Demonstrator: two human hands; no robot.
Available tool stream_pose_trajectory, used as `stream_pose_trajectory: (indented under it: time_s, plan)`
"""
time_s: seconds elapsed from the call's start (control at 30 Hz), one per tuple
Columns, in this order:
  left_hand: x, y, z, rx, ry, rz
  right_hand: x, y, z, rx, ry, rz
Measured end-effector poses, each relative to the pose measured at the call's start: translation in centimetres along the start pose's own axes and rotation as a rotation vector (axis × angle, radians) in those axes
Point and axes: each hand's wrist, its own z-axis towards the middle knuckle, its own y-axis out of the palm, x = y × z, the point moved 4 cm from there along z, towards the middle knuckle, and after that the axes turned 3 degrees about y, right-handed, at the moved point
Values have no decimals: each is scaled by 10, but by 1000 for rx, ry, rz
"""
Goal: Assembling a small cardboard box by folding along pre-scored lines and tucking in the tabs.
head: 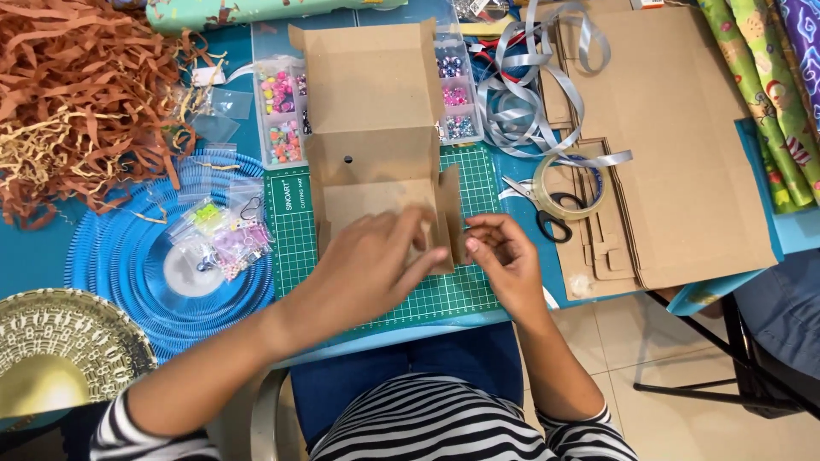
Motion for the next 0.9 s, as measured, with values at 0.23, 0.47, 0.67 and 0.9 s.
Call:
stream_pose_trajectory:
  time_s: [0.23, 0.47, 0.67, 0.9]
  plan:
    - [-18, 20, 22, -232, -291, -271, 4, 7, 2, -21, 30, 98]
    - [-41, 35, 16, -233, -409, -432, 9, 6, 6, 3, 122, 167]
    - [-38, 30, 21, -270, -452, -436, 21, 2, 6, 18, 177, 261]
    - [-32, 26, 23, -245, -414, -436, 8, 9, 5, -12, 149, 243]
